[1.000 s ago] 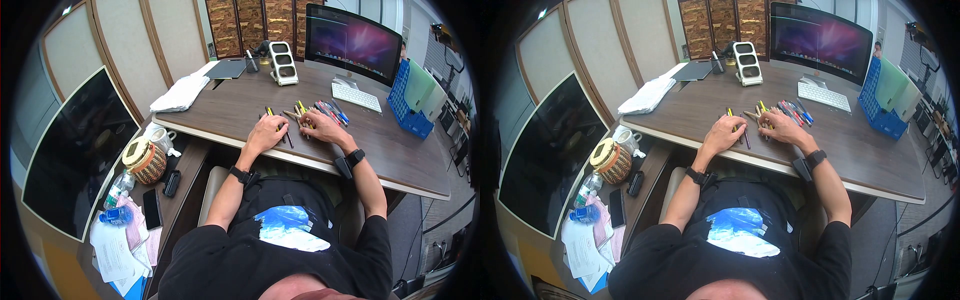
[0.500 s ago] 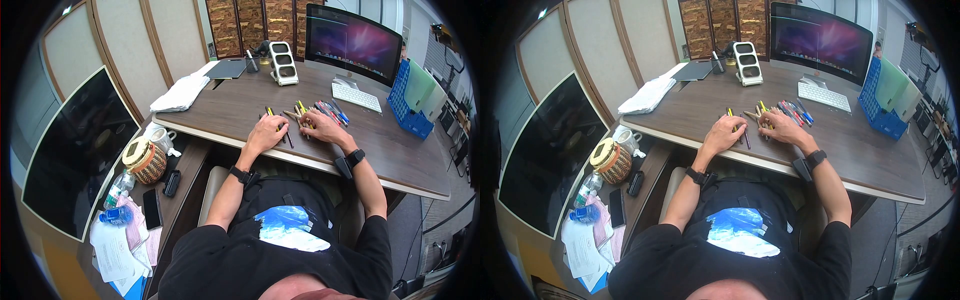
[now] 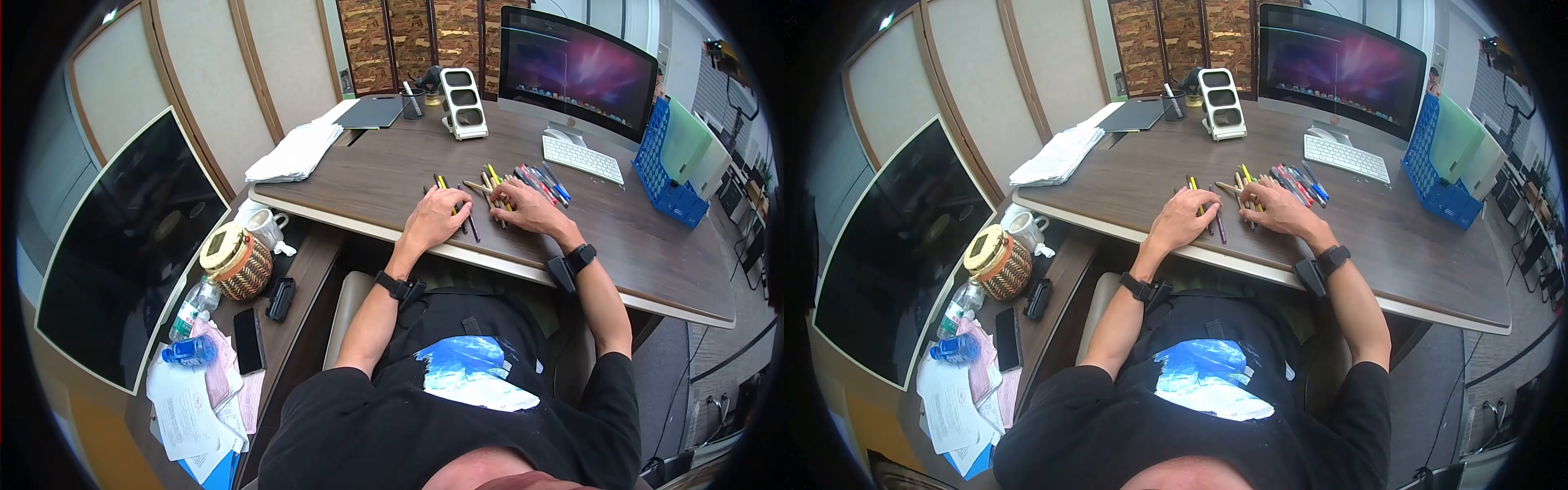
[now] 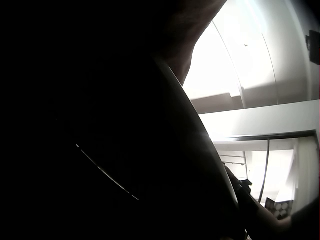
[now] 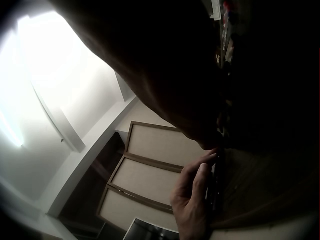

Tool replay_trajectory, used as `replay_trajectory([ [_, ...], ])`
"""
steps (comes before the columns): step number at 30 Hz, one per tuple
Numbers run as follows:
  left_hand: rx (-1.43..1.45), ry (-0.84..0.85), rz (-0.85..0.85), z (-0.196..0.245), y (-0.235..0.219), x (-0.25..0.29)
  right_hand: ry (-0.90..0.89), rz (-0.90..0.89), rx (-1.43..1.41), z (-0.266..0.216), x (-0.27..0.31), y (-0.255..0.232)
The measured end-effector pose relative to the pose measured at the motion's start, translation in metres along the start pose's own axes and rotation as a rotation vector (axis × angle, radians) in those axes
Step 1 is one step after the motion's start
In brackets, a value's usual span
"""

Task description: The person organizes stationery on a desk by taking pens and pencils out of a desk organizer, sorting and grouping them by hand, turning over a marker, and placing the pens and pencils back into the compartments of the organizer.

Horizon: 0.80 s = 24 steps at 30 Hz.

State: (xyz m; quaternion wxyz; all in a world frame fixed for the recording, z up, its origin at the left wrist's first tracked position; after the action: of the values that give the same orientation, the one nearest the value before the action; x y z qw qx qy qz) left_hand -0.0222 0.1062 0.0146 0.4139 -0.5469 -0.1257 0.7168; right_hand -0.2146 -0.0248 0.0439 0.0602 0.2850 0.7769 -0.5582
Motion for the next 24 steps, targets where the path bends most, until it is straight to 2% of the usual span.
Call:
replay_trajectory([
  [24, -0.008, -0.008, 0.001, -0.0007, 0.0002, 0.0018, 0.002, -0.02, 0.037, -0.002, -0.0003, -0.0011],
])
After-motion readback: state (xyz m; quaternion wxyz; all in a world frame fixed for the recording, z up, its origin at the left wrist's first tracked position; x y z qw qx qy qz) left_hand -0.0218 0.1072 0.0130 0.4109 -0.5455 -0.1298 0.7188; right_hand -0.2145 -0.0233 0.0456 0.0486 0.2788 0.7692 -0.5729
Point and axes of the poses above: each hand's wrist, its own x-axis away from the middle knuckle, its own y-axis out of the palm, z = x × y, the point moved 4 cm from there along -x, towards the middle knuckle, and after that the axes turned 5 degrees about z, right-handed, at the moved point
